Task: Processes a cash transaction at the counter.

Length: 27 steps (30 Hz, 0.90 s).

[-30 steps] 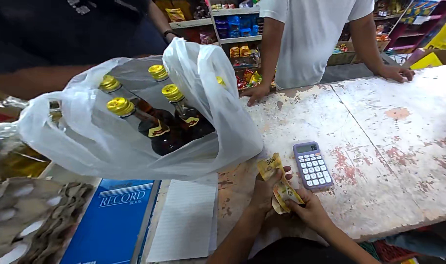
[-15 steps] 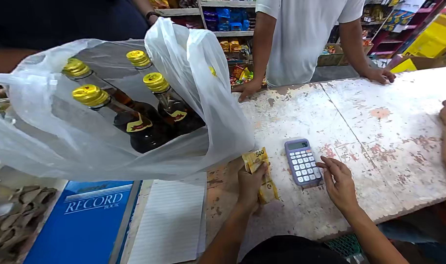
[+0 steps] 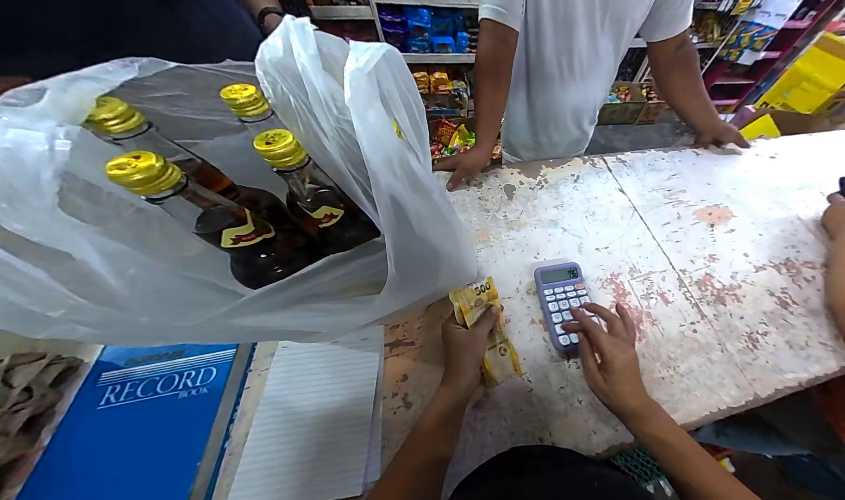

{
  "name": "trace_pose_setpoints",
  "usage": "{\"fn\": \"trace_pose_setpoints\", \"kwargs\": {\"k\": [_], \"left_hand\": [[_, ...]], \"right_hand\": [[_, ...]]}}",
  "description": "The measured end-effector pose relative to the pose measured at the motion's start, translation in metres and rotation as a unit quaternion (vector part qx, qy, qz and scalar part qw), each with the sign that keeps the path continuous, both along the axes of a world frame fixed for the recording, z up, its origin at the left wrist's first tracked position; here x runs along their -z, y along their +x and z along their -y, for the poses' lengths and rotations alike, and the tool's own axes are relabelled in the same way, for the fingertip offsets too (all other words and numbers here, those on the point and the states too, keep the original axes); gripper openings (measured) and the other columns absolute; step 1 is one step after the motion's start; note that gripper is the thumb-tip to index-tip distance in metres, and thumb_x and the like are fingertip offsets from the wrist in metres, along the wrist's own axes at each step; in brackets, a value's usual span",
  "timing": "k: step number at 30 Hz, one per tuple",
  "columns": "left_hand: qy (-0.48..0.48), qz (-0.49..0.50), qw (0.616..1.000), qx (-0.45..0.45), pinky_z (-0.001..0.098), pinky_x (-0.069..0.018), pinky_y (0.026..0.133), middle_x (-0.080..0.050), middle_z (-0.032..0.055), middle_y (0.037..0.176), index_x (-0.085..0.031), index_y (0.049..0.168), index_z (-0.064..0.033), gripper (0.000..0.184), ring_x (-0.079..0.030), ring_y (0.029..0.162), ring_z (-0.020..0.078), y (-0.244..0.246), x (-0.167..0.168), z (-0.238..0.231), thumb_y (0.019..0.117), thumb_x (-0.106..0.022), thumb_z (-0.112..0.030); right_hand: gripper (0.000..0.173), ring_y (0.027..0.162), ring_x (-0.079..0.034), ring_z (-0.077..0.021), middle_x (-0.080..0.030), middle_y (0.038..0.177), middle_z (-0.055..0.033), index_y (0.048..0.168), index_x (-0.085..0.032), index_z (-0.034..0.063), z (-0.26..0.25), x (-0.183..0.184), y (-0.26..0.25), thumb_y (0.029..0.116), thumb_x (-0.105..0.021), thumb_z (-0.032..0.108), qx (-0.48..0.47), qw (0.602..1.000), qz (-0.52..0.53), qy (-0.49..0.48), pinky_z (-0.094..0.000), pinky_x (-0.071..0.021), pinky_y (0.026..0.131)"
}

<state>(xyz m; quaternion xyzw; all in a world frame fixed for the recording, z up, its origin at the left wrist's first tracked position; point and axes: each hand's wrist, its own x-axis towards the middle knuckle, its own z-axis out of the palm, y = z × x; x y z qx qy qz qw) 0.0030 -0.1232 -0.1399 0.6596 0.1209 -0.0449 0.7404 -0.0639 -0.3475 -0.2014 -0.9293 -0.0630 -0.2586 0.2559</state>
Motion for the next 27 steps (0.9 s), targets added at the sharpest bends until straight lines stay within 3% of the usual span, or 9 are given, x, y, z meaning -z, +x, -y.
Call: {"fn": "trace_pose_setpoints", "kwargs": {"k": [2,7,11,23,27], "left_hand": [[-0.003,-0.002,1.000,0.000,0.0276,-0.0627,0.073,-0.075,0.0072,0.091,-0.064,0.112,0.0059,0.027,-0.073,0.081,0.0120,-0.001,0.000,0.000,0.0895,-0.076,-0.003],[-0.008,0.010,1.000,-0.008,0.0272,-0.0626,0.074,-0.075,0.0067,0.091,-0.065,0.111,0.0058,0.026,-0.073,0.082,0.0117,-0.001,0.000,-0.001,0.0890,-0.076,-0.003],[-0.008,0.002,1.000,0.001,0.0291,-0.0627,0.075,-0.075,0.0078,0.094,-0.064,0.115,0.0058,0.029,-0.073,0.084,0.0130,-0.002,0.002,-0.002,0.0906,-0.075,-0.005],[-0.014,-0.003,1.000,-0.011,0.0282,-0.0628,0.072,-0.075,0.0080,0.093,-0.063,0.114,0.0060,0.027,-0.074,0.081,0.0132,-0.004,0.001,-0.001,0.0914,-0.074,-0.003],[-0.021,-0.009,1.000,-0.015,0.0276,-0.0626,0.071,-0.075,0.0076,0.092,-0.063,0.114,0.0059,0.027,-0.073,0.079,0.0128,-0.004,0.000,-0.001,0.0910,-0.074,-0.004]], "right_hand": [[0.037,0.135,-0.055,-0.0203,-0.073,0.119,0.0105,0.131,-0.068,0.0180,-0.001,0.018,0.001,0.1003,-0.047,0.015,0.006,0.999,-0.028,-0.029,-0.0686,-0.0181,0.121],[0.038,0.136,-0.054,-0.0214,-0.073,0.120,0.0097,0.132,-0.067,0.0177,-0.002,0.008,-0.014,0.1005,-0.046,0.016,0.000,1.000,-0.002,0.005,-0.0685,-0.0163,0.122],[0.038,0.136,-0.054,-0.0205,-0.073,0.119,0.0110,0.130,-0.069,0.0189,-0.002,0.032,-0.023,0.1002,-0.045,0.017,0.012,1.000,-0.010,-0.006,-0.0698,-0.0156,0.121],[0.037,0.136,-0.054,-0.0195,-0.073,0.120,0.0117,0.131,-0.068,0.0201,-0.005,0.035,-0.025,0.1016,-0.046,0.017,0.014,1.000,-0.006,-0.006,-0.0715,-0.0144,0.121],[0.038,0.131,-0.058,-0.0222,-0.073,0.119,0.0064,0.133,-0.065,0.0146,0.004,0.006,-0.024,0.1006,-0.046,0.015,0.006,0.998,0.030,0.051,-0.0716,-0.0174,0.120]]}}
